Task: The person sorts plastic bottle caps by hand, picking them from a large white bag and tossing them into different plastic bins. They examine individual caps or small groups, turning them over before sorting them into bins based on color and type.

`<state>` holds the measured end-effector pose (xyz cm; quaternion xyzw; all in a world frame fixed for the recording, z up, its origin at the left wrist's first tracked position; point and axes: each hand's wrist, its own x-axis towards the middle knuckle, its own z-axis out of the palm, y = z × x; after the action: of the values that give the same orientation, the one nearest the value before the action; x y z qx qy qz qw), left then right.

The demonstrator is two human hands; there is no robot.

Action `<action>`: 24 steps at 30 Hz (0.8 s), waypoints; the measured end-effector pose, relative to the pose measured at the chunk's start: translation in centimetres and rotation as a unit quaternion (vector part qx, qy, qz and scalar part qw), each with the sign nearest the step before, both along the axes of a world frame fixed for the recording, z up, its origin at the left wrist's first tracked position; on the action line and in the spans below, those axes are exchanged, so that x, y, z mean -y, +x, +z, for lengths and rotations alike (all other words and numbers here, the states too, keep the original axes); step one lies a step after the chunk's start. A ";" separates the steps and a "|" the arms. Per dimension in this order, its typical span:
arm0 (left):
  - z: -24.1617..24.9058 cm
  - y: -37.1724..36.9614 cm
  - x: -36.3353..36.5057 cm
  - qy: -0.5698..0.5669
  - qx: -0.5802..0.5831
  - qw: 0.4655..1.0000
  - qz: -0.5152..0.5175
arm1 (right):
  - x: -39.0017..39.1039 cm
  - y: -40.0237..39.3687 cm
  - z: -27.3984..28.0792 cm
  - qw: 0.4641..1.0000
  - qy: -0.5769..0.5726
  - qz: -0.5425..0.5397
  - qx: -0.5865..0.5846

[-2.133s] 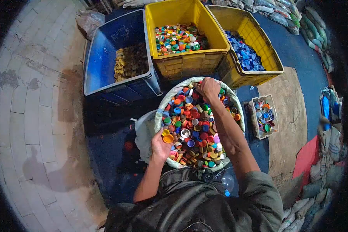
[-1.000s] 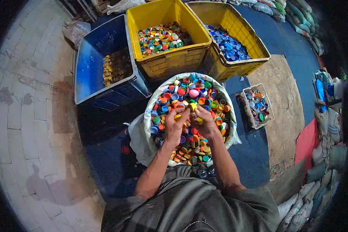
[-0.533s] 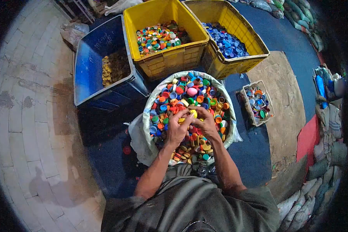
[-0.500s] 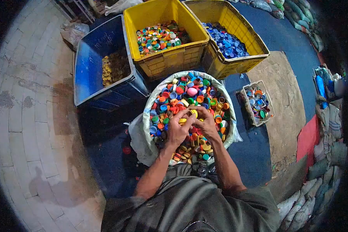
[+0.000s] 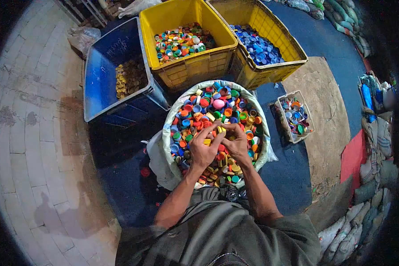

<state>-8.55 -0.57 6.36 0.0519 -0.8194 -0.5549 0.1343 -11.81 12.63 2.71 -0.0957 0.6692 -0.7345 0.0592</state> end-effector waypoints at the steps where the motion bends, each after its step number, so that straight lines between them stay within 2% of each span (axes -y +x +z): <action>1: 0.0 0.0 0.1 0.001 0.005 1.000 -0.005 | 0.0 0.0 0.0 1.000 -0.002 0.003 0.010; 2: -0.1 0.0 0.2 0.001 0.010 1.000 -0.010 | -0.1 -0.1 0.0 1.000 -0.005 0.006 0.020; 5: -1.3 0.2 0.1 0.107 0.032 0.994 -0.010 | -0.1 0.0 -0.1 0.998 -0.056 0.011 0.042; 9: -1.5 0.2 -0.2 0.125 -0.019 0.992 0.021 | 0.4 0.4 -0.9 0.995 -0.088 0.017 0.048; 12: -1.1 0.0 0.8 0.093 -0.008 0.996 -0.004 | 0.1 0.4 -0.8 0.997 0.009 0.062 -0.034; 13: -1.5 -0.2 1.4 0.075 0.015 0.997 -0.017 | -0.5 0.4 -0.9 0.993 0.086 0.082 -0.013; 15: -2.3 -0.6 1.9 0.055 0.016 0.998 -0.032 | -0.3 0.3 -0.8 0.994 0.061 0.089 -0.022; 18: -2.4 -0.2 2.5 0.273 0.147 0.948 -0.073 | 0.0 0.4 0.3 0.997 -0.010 0.073 0.027; 19: -2.2 0.0 2.4 0.331 0.155 0.928 -0.071 | 0.1 0.5 0.6 0.996 -0.041 0.064 0.054; 21: -1.7 0.4 2.0 0.445 0.170 0.877 -0.067 | 0.2 0.5 0.1 0.997 -0.051 0.043 0.038; 24: -1.4 0.9 1.6 0.501 0.167 0.845 -0.085 | 0.0 0.3 -0.3 0.996 -0.072 0.010 0.060</action>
<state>-7.67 -2.13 4.98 0.1342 -0.4407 -0.8822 -0.0970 -11.46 12.63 2.38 -0.0618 0.6092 -0.7843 0.0996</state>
